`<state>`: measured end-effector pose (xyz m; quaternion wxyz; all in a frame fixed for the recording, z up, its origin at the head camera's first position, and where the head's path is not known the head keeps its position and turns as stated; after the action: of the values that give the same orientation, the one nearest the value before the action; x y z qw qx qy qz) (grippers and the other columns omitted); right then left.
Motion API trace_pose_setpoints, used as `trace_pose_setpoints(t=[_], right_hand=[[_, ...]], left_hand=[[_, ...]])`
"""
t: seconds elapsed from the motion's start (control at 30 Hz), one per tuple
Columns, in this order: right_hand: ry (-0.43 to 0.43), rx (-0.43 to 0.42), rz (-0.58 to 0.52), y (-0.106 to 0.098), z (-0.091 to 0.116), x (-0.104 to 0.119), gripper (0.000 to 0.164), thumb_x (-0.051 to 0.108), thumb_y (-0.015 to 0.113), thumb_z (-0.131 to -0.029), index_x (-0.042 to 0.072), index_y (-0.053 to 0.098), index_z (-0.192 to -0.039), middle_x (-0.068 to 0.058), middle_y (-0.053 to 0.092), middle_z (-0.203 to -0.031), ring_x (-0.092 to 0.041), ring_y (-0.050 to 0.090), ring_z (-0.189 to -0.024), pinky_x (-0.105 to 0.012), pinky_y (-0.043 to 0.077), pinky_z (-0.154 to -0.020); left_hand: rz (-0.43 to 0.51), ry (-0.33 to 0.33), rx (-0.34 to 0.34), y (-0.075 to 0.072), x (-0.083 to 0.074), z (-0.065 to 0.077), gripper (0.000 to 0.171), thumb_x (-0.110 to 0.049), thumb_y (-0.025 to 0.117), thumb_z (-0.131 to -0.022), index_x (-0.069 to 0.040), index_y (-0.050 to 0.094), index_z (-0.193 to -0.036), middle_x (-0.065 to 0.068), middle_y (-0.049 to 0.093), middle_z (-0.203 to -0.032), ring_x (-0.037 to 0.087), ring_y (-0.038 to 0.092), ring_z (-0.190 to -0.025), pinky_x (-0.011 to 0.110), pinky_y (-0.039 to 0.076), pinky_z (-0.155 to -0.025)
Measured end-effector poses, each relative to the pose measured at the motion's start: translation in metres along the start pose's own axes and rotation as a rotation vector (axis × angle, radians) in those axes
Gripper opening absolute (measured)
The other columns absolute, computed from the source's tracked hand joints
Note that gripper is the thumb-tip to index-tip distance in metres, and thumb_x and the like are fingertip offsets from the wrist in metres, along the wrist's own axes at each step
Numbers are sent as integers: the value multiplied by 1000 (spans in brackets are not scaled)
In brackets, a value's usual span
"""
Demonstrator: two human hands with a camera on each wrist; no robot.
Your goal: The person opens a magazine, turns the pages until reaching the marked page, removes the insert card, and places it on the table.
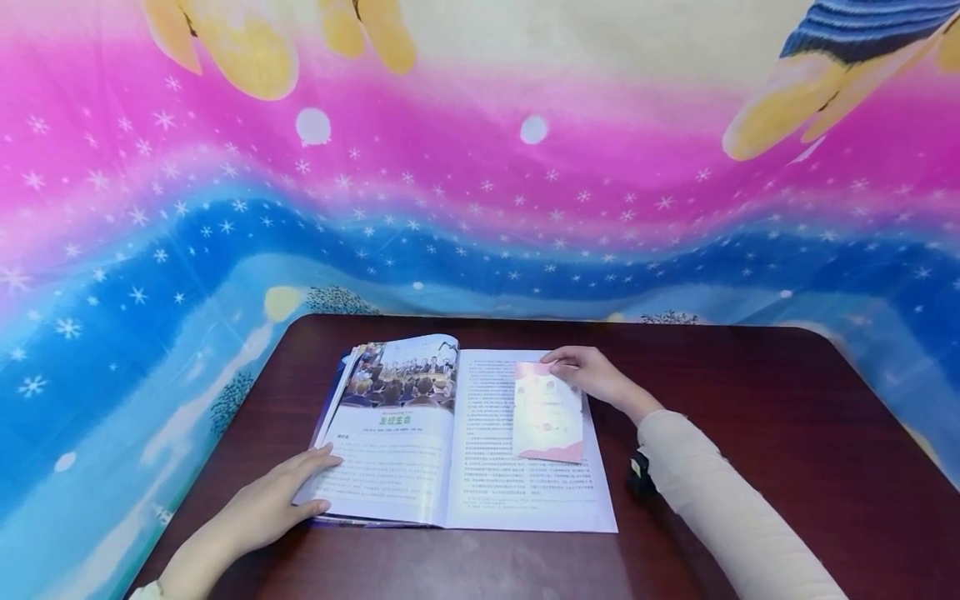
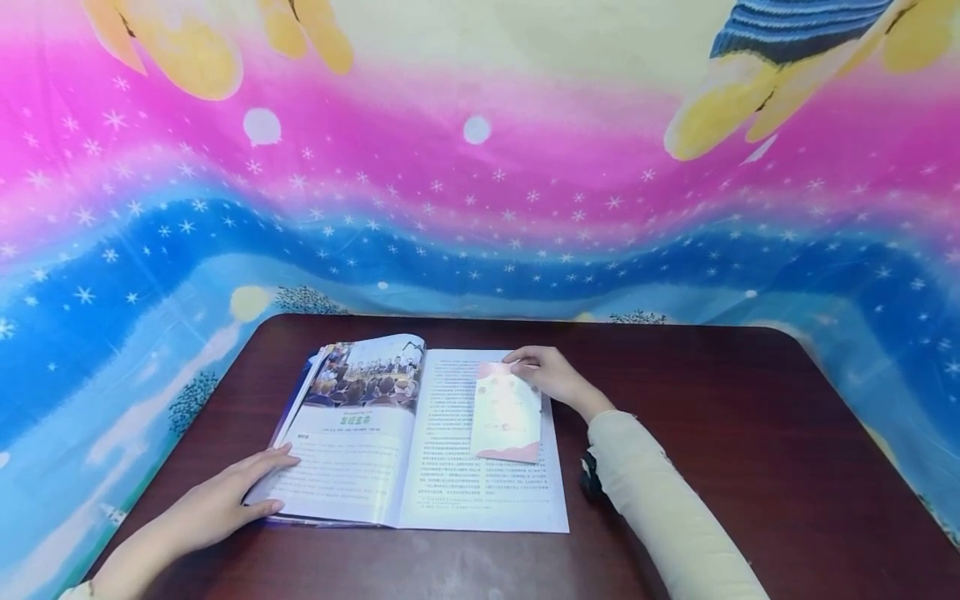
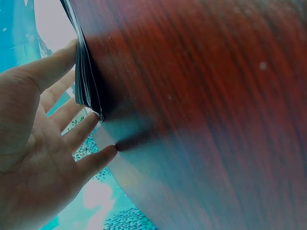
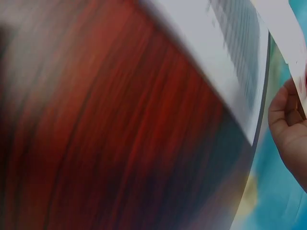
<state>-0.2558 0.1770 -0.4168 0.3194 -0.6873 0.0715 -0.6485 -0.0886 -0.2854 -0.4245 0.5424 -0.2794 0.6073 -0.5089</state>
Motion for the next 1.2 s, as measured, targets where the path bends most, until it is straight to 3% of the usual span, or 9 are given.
trace_pose_setpoints(t=[0.1, 0.27, 0.6, 0.83, 1.0, 1.2], right_hand=[[7, -8, -1, -13, 7, -7, 25, 15, 60, -100, 5, 68, -122, -19, 63, -126, -28, 58, -93, -34, 50, -67], [29, -25, 12, -34, 20, -21, 31, 21, 62, -100, 4, 66, -125, -19, 65, -122, -24, 62, -88, -34, 52, -71], [138, -26, 76, -66, 52, -51, 36, 28, 60, -101, 4, 64, -128, -18, 65, -122, -25, 62, -92, -34, 50, -77], [145, -41, 118, -84, 63, -68, 37, 26, 59, -101, 1, 64, -128, -20, 64, -120, -25, 61, -91, -34, 49, -76], [125, -42, 120, -86, 66, -75, 38, 22, 62, -100, 0, 62, -131, -22, 61, -125, -29, 60, -101, -36, 48, -81], [41, -54, 106, -86, 64, -75, 37, 8, 62, -98, -1, 59, -134, -23, 60, -131, -41, 52, -123, -54, 44, -99]], left_hand=[[0, 3, -4, 0, 0, 0, 54, -28, 77, -86, -11, 60, -134, 17, 46, -148, 43, 43, -134, 63, 43, -95], [8, 2, -1, 0, 0, 1, 54, -29, 76, -87, -12, 59, -135, 17, 46, -149, 43, 42, -134, 64, 42, -96], [27, 0, 26, 0, 4, 4, 55, -31, 75, -88, -13, 57, -137, 19, 44, -150, 45, 41, -134, 64, 44, -93], [28, 22, 13, 1, 3, 2, 55, -33, 74, -89, -13, 57, -137, 20, 44, -149, 46, 42, -133, 64, 44, -93], [26, 16, 12, 2, -2, 3, 54, -29, 74, -89, -12, 57, -137, 20, 45, -149, 45, 42, -134, 63, 42, -96], [14, 18, -5, 0, -5, 3, 53, -25, 75, -88, -9, 58, -135, 22, 46, -147, 45, 42, -133, 62, 41, -100]])
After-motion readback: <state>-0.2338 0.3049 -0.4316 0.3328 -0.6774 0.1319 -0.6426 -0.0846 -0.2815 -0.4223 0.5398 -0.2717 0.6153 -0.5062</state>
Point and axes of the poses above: each hand's wrist, its own z-axis away from the middle knuckle, its own y-axis out of the palm, x = y × z, the point moved 1 cm from there along -z, towards the middle knuckle
